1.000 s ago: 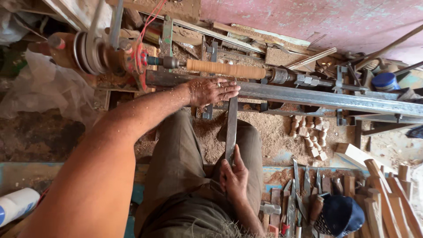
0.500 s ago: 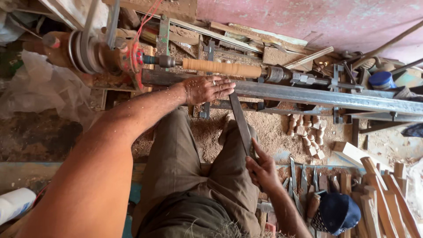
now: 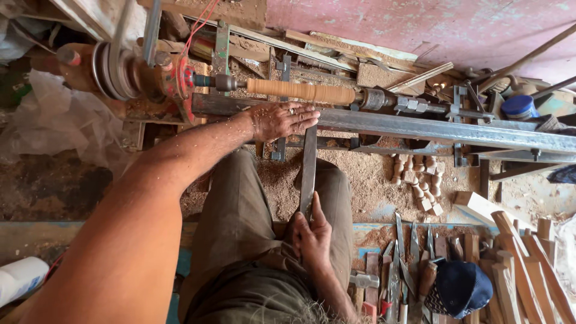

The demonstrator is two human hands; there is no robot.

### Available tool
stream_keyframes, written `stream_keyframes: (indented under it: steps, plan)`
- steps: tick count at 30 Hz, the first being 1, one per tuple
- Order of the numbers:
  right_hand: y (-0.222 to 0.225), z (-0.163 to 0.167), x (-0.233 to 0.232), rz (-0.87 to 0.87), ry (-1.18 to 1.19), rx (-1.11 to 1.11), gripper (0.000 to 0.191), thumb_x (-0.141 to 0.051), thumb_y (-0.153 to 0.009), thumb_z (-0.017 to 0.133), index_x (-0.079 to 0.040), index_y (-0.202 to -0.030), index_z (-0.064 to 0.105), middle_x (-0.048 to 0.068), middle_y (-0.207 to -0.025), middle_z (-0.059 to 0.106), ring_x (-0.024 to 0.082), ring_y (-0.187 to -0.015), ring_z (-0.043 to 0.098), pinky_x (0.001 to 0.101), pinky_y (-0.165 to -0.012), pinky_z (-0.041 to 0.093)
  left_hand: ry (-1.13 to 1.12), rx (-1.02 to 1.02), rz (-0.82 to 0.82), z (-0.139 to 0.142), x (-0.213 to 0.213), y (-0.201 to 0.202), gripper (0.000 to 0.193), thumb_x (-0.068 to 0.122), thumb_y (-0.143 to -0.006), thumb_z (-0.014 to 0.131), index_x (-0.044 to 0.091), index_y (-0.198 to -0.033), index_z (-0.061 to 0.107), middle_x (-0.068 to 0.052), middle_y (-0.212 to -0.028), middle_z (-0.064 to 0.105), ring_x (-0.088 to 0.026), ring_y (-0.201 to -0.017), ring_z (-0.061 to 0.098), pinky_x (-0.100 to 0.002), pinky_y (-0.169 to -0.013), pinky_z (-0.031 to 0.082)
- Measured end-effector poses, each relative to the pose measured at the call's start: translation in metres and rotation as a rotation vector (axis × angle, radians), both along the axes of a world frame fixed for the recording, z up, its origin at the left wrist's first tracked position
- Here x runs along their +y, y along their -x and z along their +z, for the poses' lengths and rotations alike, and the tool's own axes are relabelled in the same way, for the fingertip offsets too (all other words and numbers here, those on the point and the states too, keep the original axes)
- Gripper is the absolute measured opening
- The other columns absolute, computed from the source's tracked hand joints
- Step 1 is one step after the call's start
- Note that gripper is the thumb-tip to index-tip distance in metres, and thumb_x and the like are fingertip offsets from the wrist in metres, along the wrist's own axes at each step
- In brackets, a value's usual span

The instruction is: The person operates a wood lathe to shape a cylindrical wooden piece. They use a chisel to smooth and refine the rotating wood, generating wood shavings. The person switches between different chisels to achieve the desired finish.

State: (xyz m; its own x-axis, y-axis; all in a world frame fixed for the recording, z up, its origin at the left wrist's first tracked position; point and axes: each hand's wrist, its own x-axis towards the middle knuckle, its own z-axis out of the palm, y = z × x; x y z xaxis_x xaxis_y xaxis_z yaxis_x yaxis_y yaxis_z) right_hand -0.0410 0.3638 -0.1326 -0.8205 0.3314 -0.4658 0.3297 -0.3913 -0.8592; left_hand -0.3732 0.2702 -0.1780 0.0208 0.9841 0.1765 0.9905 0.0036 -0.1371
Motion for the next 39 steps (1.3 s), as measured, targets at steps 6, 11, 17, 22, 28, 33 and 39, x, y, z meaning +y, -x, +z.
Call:
stream_keyframes:
  steps: [6, 11, 17, 22, 28, 33, 39]
  plan:
    - [0.000, 0.008, 0.062, 0.220, -0.150, -0.167, 0.076, -0.012, -0.095, 0.060, -0.023, -0.163, 0.028, 0.001, -0.057, 0.055, 0.006, -0.037, 0.043, 0.0242, -0.030, 0.037, -0.051, 0.097, 0.003, -0.012, -0.001, 0.002, 0.061, 0.002, -0.100, 0.044, 0.007, -0.160, 0.033, -0.010, -0.166, 0.036, -0.021, -0.150, 0.038, -0.037, -0.127, 0.029]
    - [0.013, 0.026, 0.137, 0.409, -0.213, -0.237, 0.074, -0.012, -0.096, 0.061, -0.022, -0.162, 0.030, 0.002, -0.060, 0.059, 0.007, -0.036, 0.040, 0.0253, -0.030, 0.034, -0.137, 0.132, 0.008, -0.013, -0.002, 0.004, 0.058, 0.011, -0.104, 0.046, 0.004, -0.160, 0.034, -0.013, -0.165, 0.038, -0.023, -0.150, 0.044, -0.038, -0.125, 0.035]
    - [0.013, 0.025, 0.138, 0.419, -0.136, -0.143, 0.074, -0.011, -0.096, 0.060, -0.022, -0.163, 0.029, 0.001, -0.058, 0.056, 0.006, -0.037, 0.040, 0.0243, -0.031, 0.034, -0.061, 0.199, 0.010, -0.002, -0.007, -0.001, 0.071, 0.016, -0.090, 0.054, 0.000, -0.156, 0.036, -0.017, -0.163, 0.039, -0.023, -0.146, 0.045, -0.038, -0.120, 0.038]
    - [-0.001, 0.012, 0.087, 0.289, -0.192, -0.186, 0.072, -0.010, -0.097, 0.059, -0.025, -0.162, 0.031, 0.001, -0.059, 0.058, 0.006, -0.037, 0.041, 0.0237, -0.031, 0.035, -0.111, 0.133, 0.001, -0.005, -0.006, 0.000, 0.066, 0.009, -0.094, 0.053, 0.001, -0.157, 0.037, -0.014, -0.163, 0.040, -0.022, -0.148, 0.045, -0.038, -0.122, 0.037]
    - [0.001, 0.003, 0.026, 0.094, -0.117, -0.077, 0.075, -0.005, -0.095, 0.061, -0.020, -0.162, 0.031, 0.001, -0.059, 0.057, 0.006, -0.038, 0.043, 0.0235, -0.030, 0.037, -0.098, 0.085, 0.012, -0.006, -0.003, 0.000, 0.072, 0.002, -0.090, 0.055, 0.003, -0.159, 0.034, -0.013, -0.165, 0.038, -0.021, -0.149, 0.043, -0.036, -0.125, 0.035]
    - [0.006, 0.001, -0.019, -0.017, -0.049, -0.035, 0.074, -0.006, -0.095, 0.058, -0.017, -0.162, 0.028, 0.001, -0.061, 0.060, 0.007, -0.037, 0.045, 0.0248, -0.028, 0.037, 0.037, 0.109, 0.043, 0.002, -0.005, -0.003, 0.083, 0.002, -0.080, 0.059, 0.003, -0.157, 0.029, -0.013, -0.165, 0.034, -0.021, -0.149, 0.039, -0.039, -0.124, 0.030]
    - [0.008, 0.000, -0.028, -0.032, -0.031, 0.039, 0.074, -0.004, -0.098, 0.060, -0.016, -0.163, 0.026, 0.002, -0.065, 0.059, 0.007, -0.040, 0.047, 0.0242, -0.031, 0.039, -0.088, 0.166, 0.026, 0.000, -0.002, -0.002, 0.077, 0.005, -0.091, 0.060, 0.003, -0.160, 0.027, -0.012, -0.167, 0.034, -0.020, -0.151, 0.040, -0.037, -0.128, 0.029]
